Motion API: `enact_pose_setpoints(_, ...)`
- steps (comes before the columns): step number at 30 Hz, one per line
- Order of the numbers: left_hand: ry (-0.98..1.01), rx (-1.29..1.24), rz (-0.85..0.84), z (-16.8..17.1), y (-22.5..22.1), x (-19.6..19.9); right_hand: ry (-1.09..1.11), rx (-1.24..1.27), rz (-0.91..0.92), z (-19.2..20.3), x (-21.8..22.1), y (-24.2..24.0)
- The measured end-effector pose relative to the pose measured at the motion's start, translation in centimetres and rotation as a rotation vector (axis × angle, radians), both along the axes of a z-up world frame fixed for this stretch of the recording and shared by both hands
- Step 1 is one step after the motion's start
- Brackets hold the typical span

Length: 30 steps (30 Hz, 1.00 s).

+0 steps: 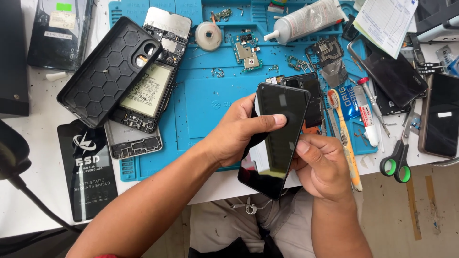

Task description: Disassembling a mobile phone to inspect and repair internal components like the screen and motherboard.

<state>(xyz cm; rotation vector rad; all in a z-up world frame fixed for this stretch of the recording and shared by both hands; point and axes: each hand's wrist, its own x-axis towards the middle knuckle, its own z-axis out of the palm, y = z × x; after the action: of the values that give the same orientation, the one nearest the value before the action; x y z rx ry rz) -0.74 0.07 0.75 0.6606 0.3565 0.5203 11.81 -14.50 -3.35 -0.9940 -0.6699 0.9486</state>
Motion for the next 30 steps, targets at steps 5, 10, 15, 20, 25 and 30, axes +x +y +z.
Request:
enact_pose_setpoints(5, -0.017, -0.050, 0.004, -1.0, -0.1, 0.0, -0.034, -0.004, -0.014, -0.7, 0.3, -0.2)
enact_pose_setpoints(10, -0.017, 0.014, -0.010, -1.1, 0.1, 0.1, -0.067, -0.004, -0.020, -1.1, 0.5, -0.6)
enact_pose_setpoints(15, -0.026, 0.080, -0.012, -2.3, 0.4, 0.5, -0.084, -0.006, -0.009, 0.0, -0.1, -0.3)
enact_pose_setpoints(20, -0.021, 0.092, -0.009, -2.3, 0.3, 0.6, -0.087, 0.009, -0.005, -0.2, 0.2, -0.3)
enact_pose_setpoints(25, -0.008, 0.087, -0.002, -3.6, 0.4, 1.0, -0.078, -0.023, -0.018, 0.3, 0.3, -0.5)
enact_pose_setpoints(30, 0.003, 0.108, 0.017, -3.4, -0.1, 0.8, -0.189, -0.054, -0.016, -0.4, 1.3, -1.1)
